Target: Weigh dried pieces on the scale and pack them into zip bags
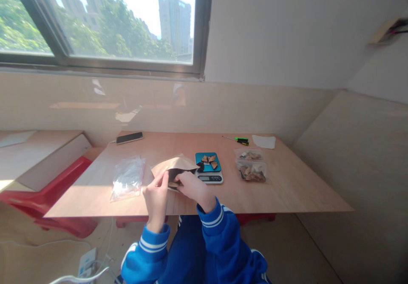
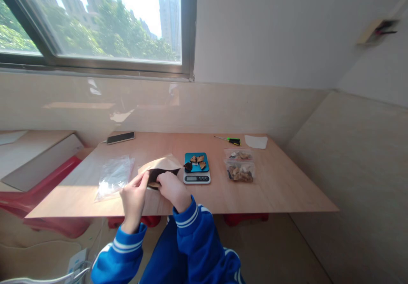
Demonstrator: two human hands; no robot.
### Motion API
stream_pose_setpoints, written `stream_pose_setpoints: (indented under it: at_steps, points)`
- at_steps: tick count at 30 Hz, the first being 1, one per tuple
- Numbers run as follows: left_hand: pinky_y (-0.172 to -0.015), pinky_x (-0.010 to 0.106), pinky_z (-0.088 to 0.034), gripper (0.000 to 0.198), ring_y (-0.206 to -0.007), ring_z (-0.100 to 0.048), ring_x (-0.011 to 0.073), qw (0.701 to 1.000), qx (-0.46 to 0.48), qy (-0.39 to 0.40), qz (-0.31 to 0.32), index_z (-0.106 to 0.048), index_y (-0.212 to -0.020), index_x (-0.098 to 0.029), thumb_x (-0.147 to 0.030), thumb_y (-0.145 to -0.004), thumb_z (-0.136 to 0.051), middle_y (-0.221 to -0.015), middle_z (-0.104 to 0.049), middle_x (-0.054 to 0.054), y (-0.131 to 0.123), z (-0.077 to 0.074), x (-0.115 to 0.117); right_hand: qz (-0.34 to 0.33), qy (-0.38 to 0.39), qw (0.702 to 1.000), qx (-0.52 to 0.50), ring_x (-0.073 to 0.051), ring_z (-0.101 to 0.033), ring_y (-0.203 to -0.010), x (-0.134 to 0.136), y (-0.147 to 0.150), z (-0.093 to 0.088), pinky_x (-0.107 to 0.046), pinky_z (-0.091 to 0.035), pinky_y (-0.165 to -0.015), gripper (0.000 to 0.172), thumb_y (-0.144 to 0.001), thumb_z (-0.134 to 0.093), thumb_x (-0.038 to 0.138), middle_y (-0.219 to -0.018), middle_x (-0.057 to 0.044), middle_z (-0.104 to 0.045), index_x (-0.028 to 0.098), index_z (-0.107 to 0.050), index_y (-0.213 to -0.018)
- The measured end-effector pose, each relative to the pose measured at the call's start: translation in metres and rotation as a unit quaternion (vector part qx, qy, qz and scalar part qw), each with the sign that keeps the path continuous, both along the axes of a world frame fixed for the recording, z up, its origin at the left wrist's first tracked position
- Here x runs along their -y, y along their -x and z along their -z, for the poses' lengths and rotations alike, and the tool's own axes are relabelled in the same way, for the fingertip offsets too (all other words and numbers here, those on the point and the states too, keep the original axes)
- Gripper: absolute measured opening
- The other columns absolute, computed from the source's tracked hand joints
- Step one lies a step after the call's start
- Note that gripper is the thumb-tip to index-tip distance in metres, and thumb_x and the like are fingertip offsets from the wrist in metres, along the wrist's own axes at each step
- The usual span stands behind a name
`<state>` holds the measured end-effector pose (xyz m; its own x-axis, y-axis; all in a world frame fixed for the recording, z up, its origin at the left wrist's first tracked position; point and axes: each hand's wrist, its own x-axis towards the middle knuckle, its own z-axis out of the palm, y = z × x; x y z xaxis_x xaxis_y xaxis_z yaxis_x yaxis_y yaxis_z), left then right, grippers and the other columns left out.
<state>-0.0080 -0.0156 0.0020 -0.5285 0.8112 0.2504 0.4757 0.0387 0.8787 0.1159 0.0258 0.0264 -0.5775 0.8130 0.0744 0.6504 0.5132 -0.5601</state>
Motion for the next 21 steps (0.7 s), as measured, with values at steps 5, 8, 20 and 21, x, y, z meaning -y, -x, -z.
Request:
stream_pose_setpoints:
  at_steps: [5, 8, 20, 21]
  points:
    - [-0.079, 0.029, -0.052, 0.031, -0.099, -0.068, 0.0256, 1.0, 0.013, 0.007, 0.021, -0.075, -0.099, -0.024, -0.04, -0.082, -0.056, -0.104, -0.074, 0.004, -0.001, -0.005, -0.003, -0.007, 0.009, 0.998, -0.063, -0.019, -0.066, -0.083, 0.004, -0.012, -0.015, -0.027, -0.048, -0.075, 0.024, -0.078, -0.057, 0.002, -0.091, -0.007, -0.074, 0.015, -0.073, -0.09]
    - [-0.082, 0.031, -0.052, 0.03, -0.102, -0.067, 0.026, 1.0, 0.01, 0.004, 0.026, -0.075, -0.099, -0.024, -0.04, -0.082, -0.055, -0.104, -0.074, 0.003, -0.001, -0.008, -0.005, 0.017, 0.004, 0.991, -0.136, -0.018, -0.066, -0.089, 0.005, -0.019, -0.018, -0.028, -0.049, -0.079, 0.024, -0.081, -0.057, 0.006, -0.098, -0.006, -0.073, 0.018, -0.073, -0.096]
    - [-0.086, 0.036, -0.053, 0.033, -0.098, -0.069, 0.0281, 1.0, -0.011, 0.005, 0.023, -0.075, -0.099, -0.022, -0.042, -0.083, -0.054, -0.101, -0.075, 0.008, 0.0, -0.008, -0.013, 0.216, 0.031, 0.874, -0.434, -0.024, -0.067, -0.099, -0.021, -0.11, 0.046, -0.041, -0.051, -0.093, 0.037, -0.076, -0.068, 0.041, -0.107, -0.01, -0.072, 0.017, -0.07, -0.105]
    - [-0.086, 0.036, -0.053, 0.033, -0.097, -0.069, 0.0283, 1.0, -0.013, 0.005, 0.022, -0.075, -0.099, -0.022, -0.043, -0.083, -0.054, -0.099, -0.075, 0.007, 0.0, -0.007, -0.013, 0.249, -0.002, 0.871, -0.423, -0.024, -0.067, -0.099, -0.031, -0.112, 0.061, -0.041, -0.052, -0.092, 0.038, -0.078, -0.065, 0.042, -0.108, -0.011, -0.071, 0.016, -0.069, -0.106]
